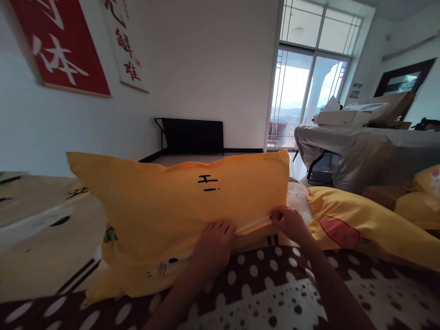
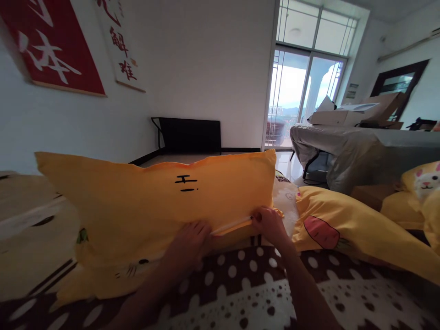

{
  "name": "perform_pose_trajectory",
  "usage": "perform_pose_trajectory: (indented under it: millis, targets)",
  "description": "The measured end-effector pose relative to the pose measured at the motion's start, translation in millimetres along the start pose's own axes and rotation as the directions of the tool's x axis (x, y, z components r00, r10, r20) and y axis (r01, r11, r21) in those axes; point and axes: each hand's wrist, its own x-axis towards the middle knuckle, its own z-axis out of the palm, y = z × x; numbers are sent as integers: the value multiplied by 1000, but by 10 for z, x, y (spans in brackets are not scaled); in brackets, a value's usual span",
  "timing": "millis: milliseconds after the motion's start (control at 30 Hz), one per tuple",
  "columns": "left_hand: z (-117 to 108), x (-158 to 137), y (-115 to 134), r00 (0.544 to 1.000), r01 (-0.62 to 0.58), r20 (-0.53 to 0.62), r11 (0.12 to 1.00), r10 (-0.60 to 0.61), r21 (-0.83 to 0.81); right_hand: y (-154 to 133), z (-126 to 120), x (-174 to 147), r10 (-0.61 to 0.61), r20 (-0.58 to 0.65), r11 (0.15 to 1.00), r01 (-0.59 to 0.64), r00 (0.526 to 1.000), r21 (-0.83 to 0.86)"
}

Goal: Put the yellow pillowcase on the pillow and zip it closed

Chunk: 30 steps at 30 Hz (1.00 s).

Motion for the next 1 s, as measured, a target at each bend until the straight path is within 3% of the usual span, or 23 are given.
perform_pose_trajectory:
  millis: [233, 400, 567, 800, 1000]
  targets:
    - [7, 4, 16, 996, 30, 78, 999, -32, 26, 92, 50, 29, -26, 102, 997, 18, 994, 80]
    - [-3, 5, 19, 995, 24, 93, 1000, -24, -4, 148, 94, 30, 14, 73, 999, -11, 997, -47]
    - [-28, 2, 6, 996, 23, 91, 1000, -22, -13, 355, 68, 61, 38, 95, 999, -35, 995, -25]
    - [-34, -10, -11, 996, 21, 89, 999, -18, -29, 710, 18, 91, 162, 20, 976, -158, 987, -147]
    - [-97, 15, 34, 988, 31, 155, 998, -23, -49, 758, 162, 87, 263, -106, 943, -279, 959, -184]
